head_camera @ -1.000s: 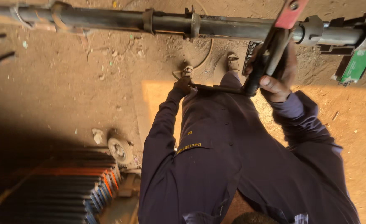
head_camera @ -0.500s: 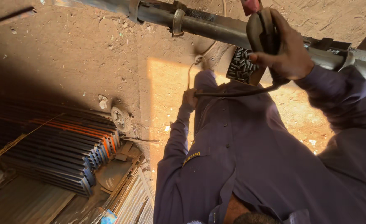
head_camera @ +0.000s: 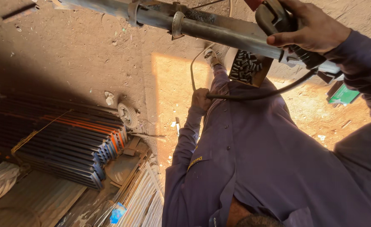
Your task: The person welds joints on a long metal pipe frame resting on supports in a workshop. Holding an electrode holder in one hand, they strike arcs that produce sparks, weld several joints along the frame, reposition the frame and their stance between welds, and at times steady the frame with the free hand while working.
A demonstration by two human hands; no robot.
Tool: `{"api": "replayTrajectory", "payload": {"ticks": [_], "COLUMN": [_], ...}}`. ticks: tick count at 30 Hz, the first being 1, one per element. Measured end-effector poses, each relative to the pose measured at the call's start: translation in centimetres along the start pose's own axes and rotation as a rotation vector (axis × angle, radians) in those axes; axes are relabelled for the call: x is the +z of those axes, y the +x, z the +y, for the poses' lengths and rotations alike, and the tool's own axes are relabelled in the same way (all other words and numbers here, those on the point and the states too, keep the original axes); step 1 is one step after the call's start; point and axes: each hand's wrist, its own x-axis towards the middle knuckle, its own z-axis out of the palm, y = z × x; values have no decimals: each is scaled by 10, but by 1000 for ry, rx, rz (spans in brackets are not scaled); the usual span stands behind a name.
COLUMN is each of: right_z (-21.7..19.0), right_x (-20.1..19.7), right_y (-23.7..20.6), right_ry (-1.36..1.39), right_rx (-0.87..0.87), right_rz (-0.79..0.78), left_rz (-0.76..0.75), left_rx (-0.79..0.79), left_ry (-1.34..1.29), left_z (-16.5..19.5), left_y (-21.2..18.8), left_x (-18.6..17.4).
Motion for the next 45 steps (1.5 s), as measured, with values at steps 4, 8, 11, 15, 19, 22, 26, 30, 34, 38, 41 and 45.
{"api": "replayTrajectory", "payload": {"ticks": [4,8,11,15,19,22,26,30,34,38,41,45], "right_z": [14,22,24,25,26,29,32,29,27,28,31,35], "right_x": [-13,-10,-6,-4,-5,-5,-4,-3,-4,-3,-4,-3], "right_y": [4,15,21,27,31,32,38,38,38,40,43,43], "right_ry": [90,45,109,184,152,127,102,121,159,161,159,131], "right_rx": [5,-224,105,72,70,59,38,-16,15,-3,-50,-22], "right_rz": [-24,-43,-76,-94,-114,-118,-127,-115,-116,-113,-120,-118], "left_rz": [41,0,-18,-3,3,-3,-36,-13,-19,-36,-48,-36], "left_rx": [0,-11,-53,-90,-111,-119,-193,-128,-120,-146,-153,-141], "left_ry": [-13,-24,-52,-57,-67,-67,-44,-33,4,-18,-16,-20], "left_z": [19,25,24,21,19,18,20,18,12,6,6,7], "left_y": [4,0,-4,-12,-15,-16,-16,-18,-19,-19,-19,-19], "left_x": [-9,-12,-8,1,8,10,11,10,13,16,17,16]}}
